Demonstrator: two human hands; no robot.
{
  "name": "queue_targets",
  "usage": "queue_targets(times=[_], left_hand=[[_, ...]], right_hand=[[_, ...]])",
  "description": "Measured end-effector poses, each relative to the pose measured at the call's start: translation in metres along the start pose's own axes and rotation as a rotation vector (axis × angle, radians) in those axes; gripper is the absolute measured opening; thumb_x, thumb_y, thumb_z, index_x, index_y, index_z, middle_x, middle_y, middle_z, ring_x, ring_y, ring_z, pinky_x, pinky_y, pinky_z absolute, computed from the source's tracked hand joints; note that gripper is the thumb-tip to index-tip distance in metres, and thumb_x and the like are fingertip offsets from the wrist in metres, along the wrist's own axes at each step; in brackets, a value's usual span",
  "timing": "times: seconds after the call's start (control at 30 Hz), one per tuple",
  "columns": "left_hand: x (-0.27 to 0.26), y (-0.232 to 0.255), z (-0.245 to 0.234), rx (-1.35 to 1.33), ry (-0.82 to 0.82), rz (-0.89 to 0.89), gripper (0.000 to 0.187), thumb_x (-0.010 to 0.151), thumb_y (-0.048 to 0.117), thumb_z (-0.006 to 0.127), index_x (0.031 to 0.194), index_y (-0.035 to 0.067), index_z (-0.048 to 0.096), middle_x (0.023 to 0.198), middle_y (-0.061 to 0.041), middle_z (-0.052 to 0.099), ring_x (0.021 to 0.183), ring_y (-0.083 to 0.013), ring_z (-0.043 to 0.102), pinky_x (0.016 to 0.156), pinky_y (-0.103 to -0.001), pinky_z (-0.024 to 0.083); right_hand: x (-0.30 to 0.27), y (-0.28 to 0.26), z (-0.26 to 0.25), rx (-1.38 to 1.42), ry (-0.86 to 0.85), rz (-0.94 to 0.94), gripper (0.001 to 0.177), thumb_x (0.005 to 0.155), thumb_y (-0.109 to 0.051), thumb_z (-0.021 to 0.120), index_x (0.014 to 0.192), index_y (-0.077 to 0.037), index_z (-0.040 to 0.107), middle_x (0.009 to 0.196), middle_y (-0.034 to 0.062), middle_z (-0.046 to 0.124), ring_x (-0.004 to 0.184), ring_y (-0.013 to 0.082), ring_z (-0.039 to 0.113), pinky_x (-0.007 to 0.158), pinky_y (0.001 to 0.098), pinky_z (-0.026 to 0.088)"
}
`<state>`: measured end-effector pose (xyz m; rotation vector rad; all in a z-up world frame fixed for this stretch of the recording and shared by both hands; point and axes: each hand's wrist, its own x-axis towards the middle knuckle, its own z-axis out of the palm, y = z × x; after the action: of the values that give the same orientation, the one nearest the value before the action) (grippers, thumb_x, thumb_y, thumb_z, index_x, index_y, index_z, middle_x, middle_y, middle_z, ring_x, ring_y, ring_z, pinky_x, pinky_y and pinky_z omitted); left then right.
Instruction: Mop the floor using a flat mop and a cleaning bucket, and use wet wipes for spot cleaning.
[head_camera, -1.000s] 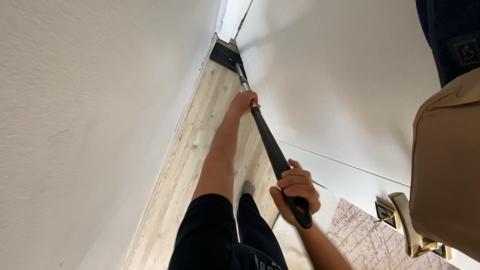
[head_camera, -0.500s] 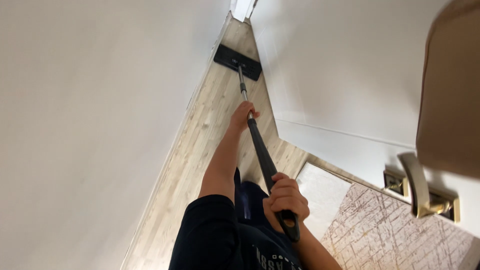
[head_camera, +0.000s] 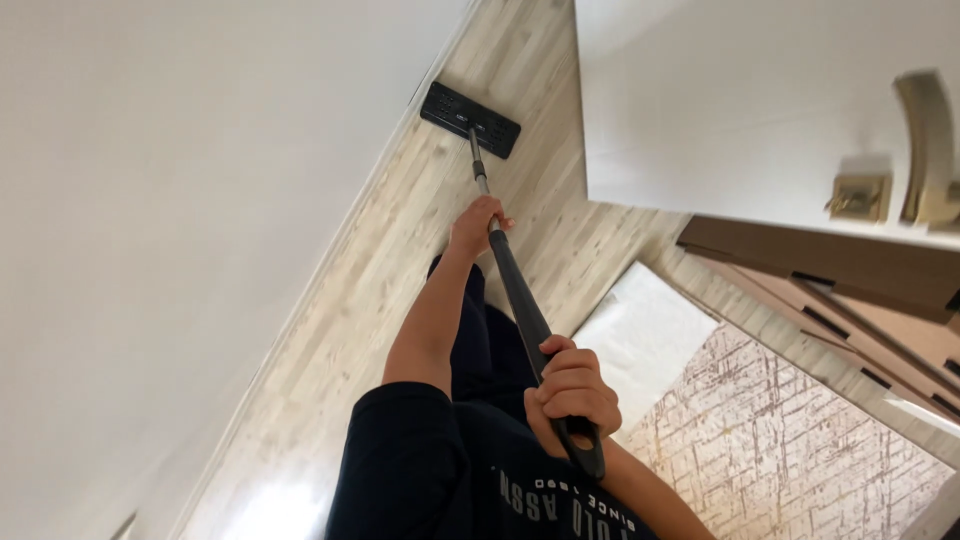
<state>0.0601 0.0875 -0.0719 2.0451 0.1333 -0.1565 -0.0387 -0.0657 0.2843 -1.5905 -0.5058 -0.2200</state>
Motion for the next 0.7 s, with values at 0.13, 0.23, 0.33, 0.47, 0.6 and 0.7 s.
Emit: queue_targets(times=[0.13,0.23,0.33,0.47,0.6,0.7], left_hand=[[-0.053,-0.02,-0.004,0.018,0.029,0.06,0.03,0.09,0.028,0.081,0.082,0.012,0.057,0.088,-0.007,0.057,0.082,-0.0299,0.06,0.07,-0.044,0.049],[-0.09,-0.038,0.002,-0.013,0.081,0.082,0.029,0.088,0.027,0.081,0.082,0.011,0.057,0.086,-0.008,0.056,0.078,-0.031,0.06,0.07,-0.044,0.048],[-0.134,-0.039,-0.007,-0.065,0.213,0.203,0.03,0.087,0.025,0.081,0.083,0.01,0.057,0.085,-0.009,0.056,0.081,-0.0325,0.059,0.072,-0.045,0.049],[-0.177,-0.038,-0.017,-0.094,0.261,0.177,0.029,0.087,0.024,0.082,0.086,0.007,0.057,0.086,-0.01,0.054,0.08,-0.0337,0.057,0.072,-0.046,0.048],[-0.18,-0.02,-0.019,-0.019,0.103,0.022,0.031,0.09,0.023,0.084,0.082,0.008,0.058,0.084,-0.009,0.055,0.077,-0.0324,0.055,0.071,-0.047,0.048],[-0.17,0.019,-0.013,-0.067,0.337,0.198,0.022,0.084,0.012,0.082,0.094,0.008,0.063,0.101,-0.012,0.065,0.103,-0.0371,0.06,0.092,-0.047,0.049]], right_hand=[[-0.026,-0.027,0.006,0.059,-0.043,-0.001,0.031,0.076,0.011,0.075,0.085,-0.012,0.055,0.083,0.0039,0.063,0.084,0.0224,0.059,0.093,0.0494,0.057],[-0.039,-0.044,0.012,0.07,-0.098,-0.029,0.03,0.076,0.011,0.075,0.085,-0.011,0.055,0.083,0.004,0.064,0.083,0.0223,0.06,0.092,0.0495,0.058],[-0.051,-0.062,0.019,0.112,-0.124,-0.019,0.029,0.076,0.011,0.074,0.085,-0.01,0.056,0.083,0.0046,0.064,0.084,0.0232,0.059,0.092,0.0495,0.058],[-0.075,-0.077,0.024,0.159,-0.14,-0.006,0.027,0.076,0.011,0.073,0.084,-0.01,0.057,0.083,0.0052,0.064,0.084,0.0228,0.06,0.092,0.0489,0.056],[-0.088,-0.073,0.02,0.104,-0.16,-0.028,0.029,0.078,0.011,0.072,0.087,-0.012,0.056,0.086,0.0057,0.063,0.087,0.0251,0.06,0.094,0.0477,0.054],[-0.078,-0.049,-0.012,0.149,-0.14,0.022,0.036,0.087,0.006,0.078,0.107,-0.013,0.056,0.105,0.0037,0.064,0.096,0.0207,0.062,0.103,0.046,0.051]])
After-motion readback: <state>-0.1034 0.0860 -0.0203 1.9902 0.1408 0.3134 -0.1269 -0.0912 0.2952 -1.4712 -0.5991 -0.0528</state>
